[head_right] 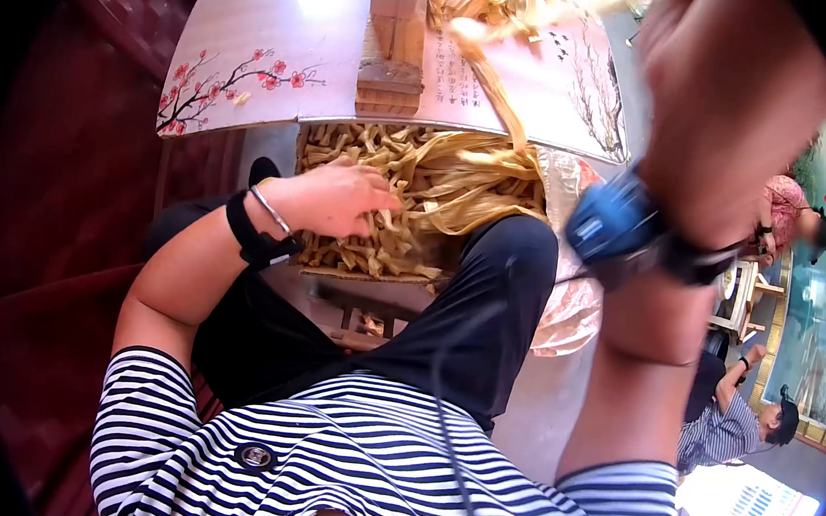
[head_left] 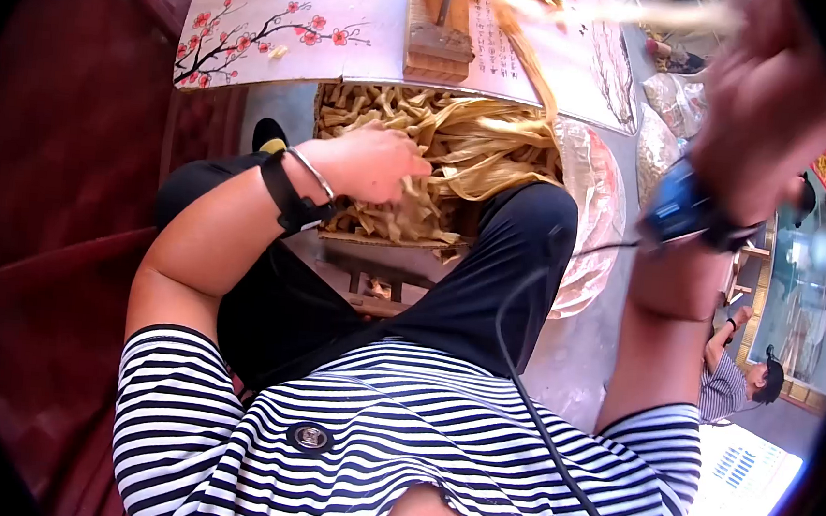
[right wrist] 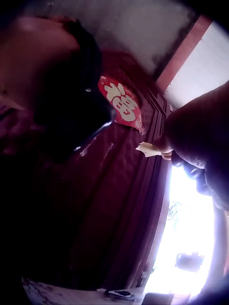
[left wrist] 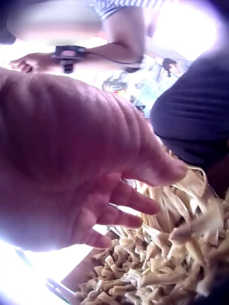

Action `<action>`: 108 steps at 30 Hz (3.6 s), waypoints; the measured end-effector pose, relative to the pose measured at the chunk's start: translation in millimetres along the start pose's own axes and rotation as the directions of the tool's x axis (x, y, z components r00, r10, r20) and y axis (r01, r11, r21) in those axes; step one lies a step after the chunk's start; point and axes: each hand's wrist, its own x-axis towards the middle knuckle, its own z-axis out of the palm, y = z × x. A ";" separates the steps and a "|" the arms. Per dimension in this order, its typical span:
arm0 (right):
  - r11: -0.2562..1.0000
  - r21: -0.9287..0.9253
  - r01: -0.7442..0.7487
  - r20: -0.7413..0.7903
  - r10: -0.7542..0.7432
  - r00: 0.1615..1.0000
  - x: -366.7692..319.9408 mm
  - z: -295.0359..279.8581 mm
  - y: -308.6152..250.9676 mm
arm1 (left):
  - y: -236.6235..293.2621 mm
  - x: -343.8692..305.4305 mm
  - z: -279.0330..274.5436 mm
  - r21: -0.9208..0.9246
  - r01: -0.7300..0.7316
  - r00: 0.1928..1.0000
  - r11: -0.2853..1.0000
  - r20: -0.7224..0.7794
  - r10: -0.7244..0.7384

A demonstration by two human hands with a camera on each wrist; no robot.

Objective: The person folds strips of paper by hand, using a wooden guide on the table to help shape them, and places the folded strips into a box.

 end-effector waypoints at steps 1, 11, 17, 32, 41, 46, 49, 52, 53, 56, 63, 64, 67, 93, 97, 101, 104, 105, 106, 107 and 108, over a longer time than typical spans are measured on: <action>0.994 0.035 -0.105 0.027 0.104 0.994 -15.5 -0.8 -1.5 | -0.7 -1.3 -3.1 -0.043 -0.003 1.000 0.999 -0.010 0.002; 0.874 -0.142 -0.464 0.672 0.430 0.603 -89.4 35.1 -2.2 | 26.4 -32.2 -81.3 -0.957 -0.190 0.976 0.218 -0.209 -0.066; 0.982 -0.074 -0.172 0.649 0.178 0.740 -91.9 68.2 29.1 | 25.7 -25.1 -83.4 -0.985 -0.170 0.951 -0.043 -0.152 -0.270; 0.045 0.111 -0.993 0.828 0.548 0.118 -105.7 53.1 62.0 | 40.9 -25.2 -107.5 0.260 -0.107 0.666 0.960 -0.698 0.263; -0.302 0.538 -0.787 0.719 0.651 0.241 -127.8 67.6 49.4 | 39.3 -11.3 -98.0 0.398 -0.024 0.289 0.917 -0.875 0.387; 0.467 0.453 -0.759 0.325 0.706 0.629 -127.5 65.3 43.4 | 53.4 -18.1 -96.9 -0.139 -0.006 0.599 0.990 -0.794 -0.108; 0.682 0.189 -0.707 0.448 0.581 0.680 -124.3 59.4 45.8 | 49.7 -23.7 -99.3 0.101 0.036 0.667 0.994 -0.744 0.051; 0.863 -0.088 -0.497 0.490 0.472 0.733 -126.1 64.5 48.7 | 54.6 -22.5 -96.8 0.186 0.140 0.670 0.973 -0.741 0.045; 0.871 -0.162 -0.464 0.503 0.478 0.720 -126.7 65.7 48.8 | 53.5 -22.0 -96.9 0.225 0.146 0.666 0.963 -0.743 0.072; 0.627 -0.035 -0.778 0.551 0.662 0.509 -122.2 63.1 49.7 | 48.3 -19.8 -98.9 0.147 -0.025 0.627 0.989 -0.768 0.130; -0.175 0.308 -0.935 0.827 0.535 0.173 -128.8 53.6 55.2 | 40.1 -38.4 -115.1 -0.524 -0.394 0.509 0.755 -0.808 -0.296; -0.197 0.337 -0.921 0.820 0.543 0.184 -128.8 53.8 58.3 | 35.7 -38.7 -114.4 -0.569 -0.337 0.562 0.750 -0.761 -0.324; -0.168 0.322 -0.932 0.768 0.622 0.153 -124.3 58.3 55.7 | 34.1 -37.1 -108.0 -0.904 -0.216 0.827 0.369 -0.371 -0.423; 0.975 -0.028 -0.219 0.259 0.218 0.941 -113.4 57.9 69.2 | 33.9 -4.7 -98.5 -0.127 -0.084 0.317 0.988 -0.944 -0.095; 0.986 0.152 -0.073 0.441 -0.002 0.897 -109.0 59.2 56.2 | 50.7 -12.4 -83.9 -0.932 -0.227 0.798 0.282 -0.344 -0.495; 0.922 0.279 -0.267 0.402 0.140 0.905 -105.3 43.5 55.6 | 73.7 -9.1 -97.4 -0.868 0.407 0.846 0.283 0.242 -0.475; 0.843 0.188 -0.505 0.313 0.435 0.844 -115.7 43.8 59.0 | 80.2 -4.0 -87.9 -0.848 0.270 0.962 0.455 0.215 -0.170; 0.820 0.155 -0.551 0.341 0.479 0.809 -115.5 44.4 58.3 | 81.0 -4.4 -87.9 -0.851 0.185 0.980 0.491 0.195 -0.032; 0.795 0.121 -0.595 0.368 0.520 0.771 -115.9 44.3 57.7 | 80.2 -8.5 -89.6 -0.875 0.056 0.997 0.480 0.072 0.015; 0.767 0.088 -0.635 0.388 0.561 0.731 -116.7 45.2 56.2 | 78.1 -15.4 -94.4 -0.882 -0.070 0.997 0.466 -0.047 0.060; 0.664 0.074 -0.744 0.426 0.654 0.626 -113.0 47.2 50.1 | 74.6 -19.7 -109.1 -0.639 -0.202 0.970 0.743 -0.236 0.061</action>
